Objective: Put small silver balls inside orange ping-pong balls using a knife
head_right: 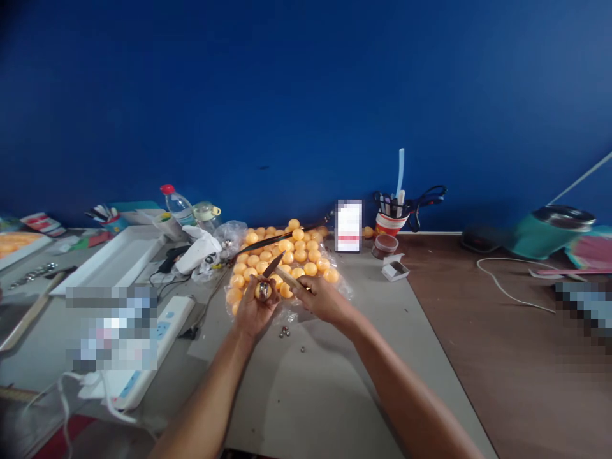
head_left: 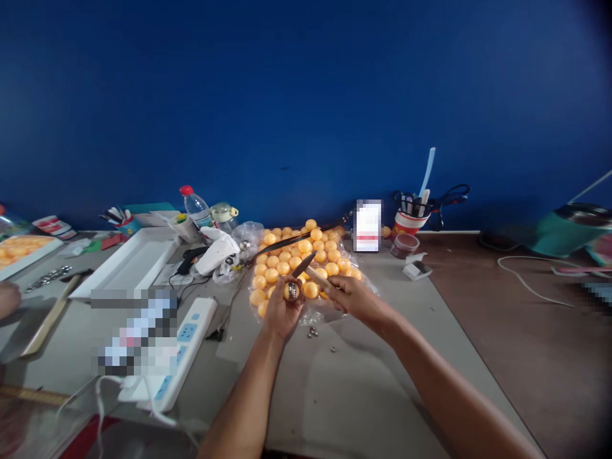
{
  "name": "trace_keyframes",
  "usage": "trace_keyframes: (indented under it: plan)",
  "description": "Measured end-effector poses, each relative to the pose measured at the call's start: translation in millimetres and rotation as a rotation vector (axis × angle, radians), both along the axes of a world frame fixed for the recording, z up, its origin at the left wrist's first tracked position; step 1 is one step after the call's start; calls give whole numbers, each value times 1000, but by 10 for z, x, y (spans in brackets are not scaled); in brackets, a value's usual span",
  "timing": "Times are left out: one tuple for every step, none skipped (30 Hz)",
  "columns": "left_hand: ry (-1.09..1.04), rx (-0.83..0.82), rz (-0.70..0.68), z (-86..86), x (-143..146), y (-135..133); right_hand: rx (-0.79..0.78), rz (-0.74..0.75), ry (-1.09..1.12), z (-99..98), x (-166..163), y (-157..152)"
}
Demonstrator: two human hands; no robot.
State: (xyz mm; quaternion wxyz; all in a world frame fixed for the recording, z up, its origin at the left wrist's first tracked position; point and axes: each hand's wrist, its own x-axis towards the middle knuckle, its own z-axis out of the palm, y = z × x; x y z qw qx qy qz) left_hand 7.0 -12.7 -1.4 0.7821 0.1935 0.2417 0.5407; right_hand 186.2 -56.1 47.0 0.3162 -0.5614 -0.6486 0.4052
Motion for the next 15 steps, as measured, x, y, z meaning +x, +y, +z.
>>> trace_keyframes:
  plan:
    - [-13,4,3,-5,-1,4,-5,6,13,-1,2,-2]
    - [-23,-1,6,-8,1,10,-4,12,17,-2,-1,-5]
    - [-27,-20,12,-9,4,16,7,17,4,-2,-8,-7]
    - [-24,-52,21,-8,9,23,29,26,-27,-1,-19,-8]
    - [-16,-92,33,-5,14,28,61,38,-72,1,-33,-9]
    - [-5,-134,46,1,19,32,96,50,-123,5,-48,-8]
    - [6,-172,57,9,24,34,127,62,-167,9,-60,-8]
    - [16,-197,61,19,27,32,148,73,-199,16,-69,-8]
    - [24,-208,54,31,30,27,157,79,-216,23,-73,-9]
    - [28,-199,42,43,33,20,156,74,-216,32,-71,-10]
    - [26,-182,31,56,34,10,149,61,-202,41,-65,-13]
    - [21,-164,23,68,36,0,140,48,-180,49,-56,-16]
    - [17,-148,19,78,39,-9,134,34,-160,55,-48,-19]
    - [16,-144,15,86,42,-17,129,26,-151,60,-42,-21]
    - [23,-155,14,92,45,-23,128,29,-156,64,-40,-22]
